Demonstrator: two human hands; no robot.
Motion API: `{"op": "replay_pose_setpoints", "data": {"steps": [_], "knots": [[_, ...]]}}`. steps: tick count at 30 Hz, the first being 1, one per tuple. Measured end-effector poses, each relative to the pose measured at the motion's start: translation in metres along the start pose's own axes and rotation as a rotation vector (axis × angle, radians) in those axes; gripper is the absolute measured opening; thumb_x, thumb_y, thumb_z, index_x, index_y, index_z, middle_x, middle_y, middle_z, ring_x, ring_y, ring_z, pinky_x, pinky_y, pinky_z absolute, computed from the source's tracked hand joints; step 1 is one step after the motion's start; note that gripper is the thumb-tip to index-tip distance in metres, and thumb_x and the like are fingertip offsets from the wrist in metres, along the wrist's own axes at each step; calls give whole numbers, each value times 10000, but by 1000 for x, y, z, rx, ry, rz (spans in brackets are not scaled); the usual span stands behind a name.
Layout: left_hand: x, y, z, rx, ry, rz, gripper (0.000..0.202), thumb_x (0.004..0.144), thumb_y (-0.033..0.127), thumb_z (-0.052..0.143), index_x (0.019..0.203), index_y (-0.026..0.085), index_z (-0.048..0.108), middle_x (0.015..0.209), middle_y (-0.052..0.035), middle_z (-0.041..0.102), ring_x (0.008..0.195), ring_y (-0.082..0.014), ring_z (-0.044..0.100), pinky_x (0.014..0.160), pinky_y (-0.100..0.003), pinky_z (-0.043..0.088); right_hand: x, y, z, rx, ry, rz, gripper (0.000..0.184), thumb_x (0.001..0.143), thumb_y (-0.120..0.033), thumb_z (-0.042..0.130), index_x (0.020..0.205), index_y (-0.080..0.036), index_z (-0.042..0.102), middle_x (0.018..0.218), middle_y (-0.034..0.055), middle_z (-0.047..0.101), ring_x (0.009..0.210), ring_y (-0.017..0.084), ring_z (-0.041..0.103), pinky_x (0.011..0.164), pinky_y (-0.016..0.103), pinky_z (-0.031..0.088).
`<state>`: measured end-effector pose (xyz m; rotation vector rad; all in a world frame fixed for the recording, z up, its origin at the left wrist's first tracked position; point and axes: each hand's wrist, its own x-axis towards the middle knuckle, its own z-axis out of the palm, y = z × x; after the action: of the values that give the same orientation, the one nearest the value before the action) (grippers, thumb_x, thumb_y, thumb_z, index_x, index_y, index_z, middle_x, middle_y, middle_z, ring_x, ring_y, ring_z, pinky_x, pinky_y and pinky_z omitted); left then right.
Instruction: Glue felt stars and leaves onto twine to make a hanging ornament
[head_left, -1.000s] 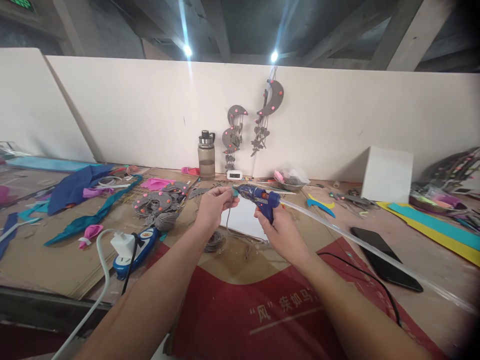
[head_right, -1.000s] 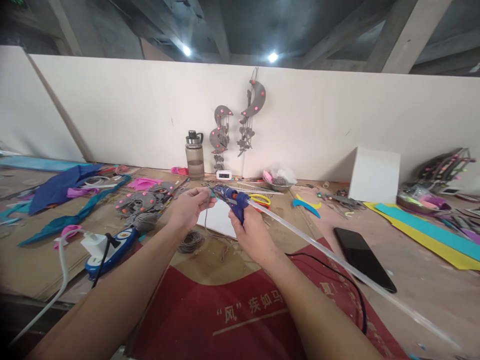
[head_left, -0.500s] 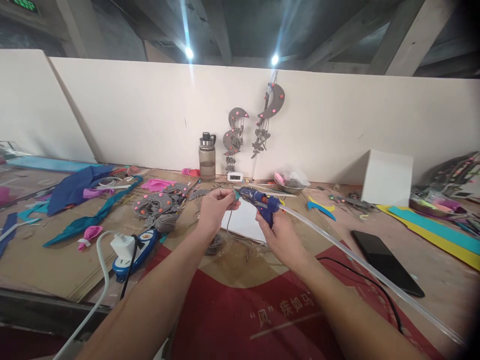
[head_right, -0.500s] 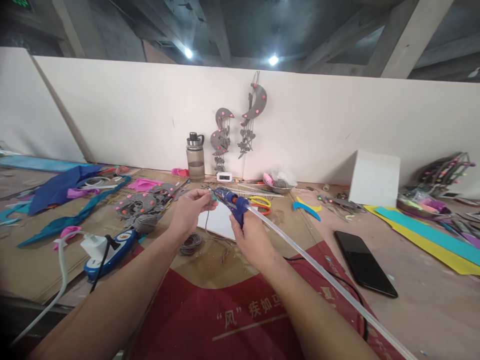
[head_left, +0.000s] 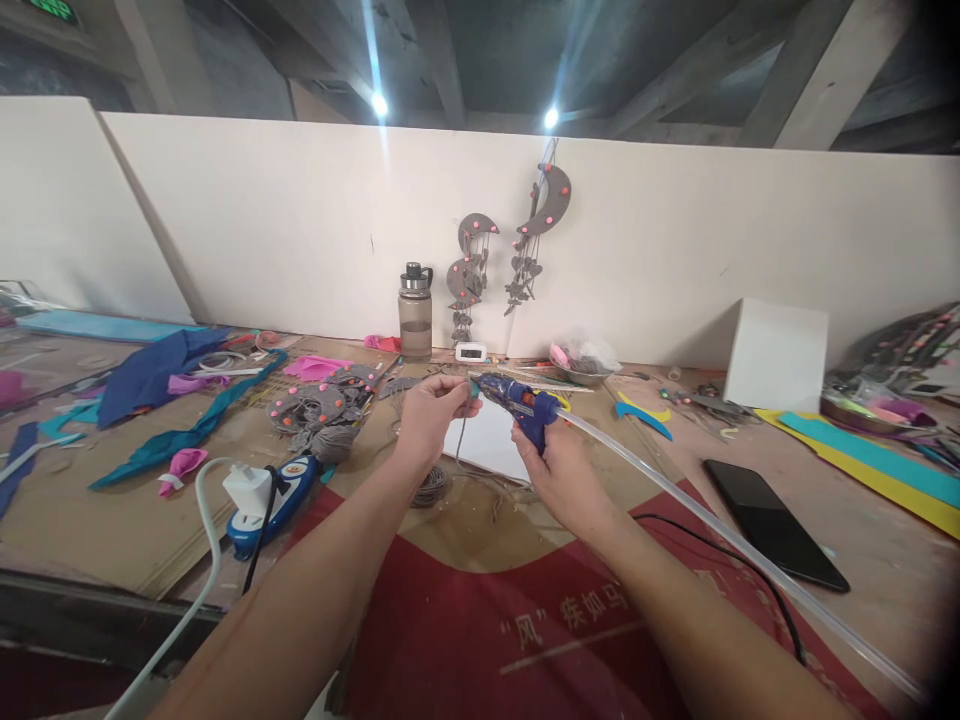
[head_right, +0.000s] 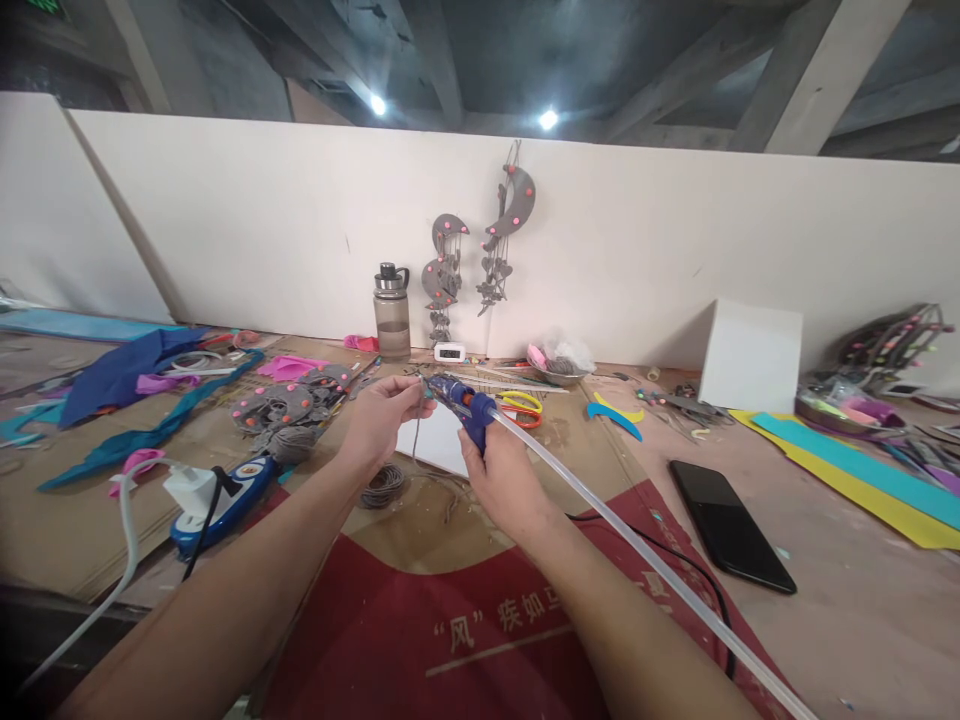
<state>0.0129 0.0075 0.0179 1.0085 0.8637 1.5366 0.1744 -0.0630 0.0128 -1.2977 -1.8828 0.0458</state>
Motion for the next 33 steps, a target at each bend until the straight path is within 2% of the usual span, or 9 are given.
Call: {"op": "replay_pose_setpoints", "data": {"steps": [22, 33], "knots": [[0, 1, 0, -22, 7, 17, 239, 611, 244, 774, 722, 100, 618, 621, -3, 608, 532, -127, 628, 602, -309, 544, 0, -2, -1, -24, 6, 5, 292, 916, -370, 392, 999, -150, 565, 915, 142, 669, 841, 261, 609, 740, 371, 467], [-1, 1, 0, -15, 1, 5, 253, 607, 256, 773, 735, 103, 617, 621, -13, 626, 527, -125, 626, 596, -301, 538, 0, -1, 0, -4, 8, -3, 316, 924, -357, 402, 1090, -139, 560, 999, 151, 670, 909, 267, 606, 789, 379, 467]]}}
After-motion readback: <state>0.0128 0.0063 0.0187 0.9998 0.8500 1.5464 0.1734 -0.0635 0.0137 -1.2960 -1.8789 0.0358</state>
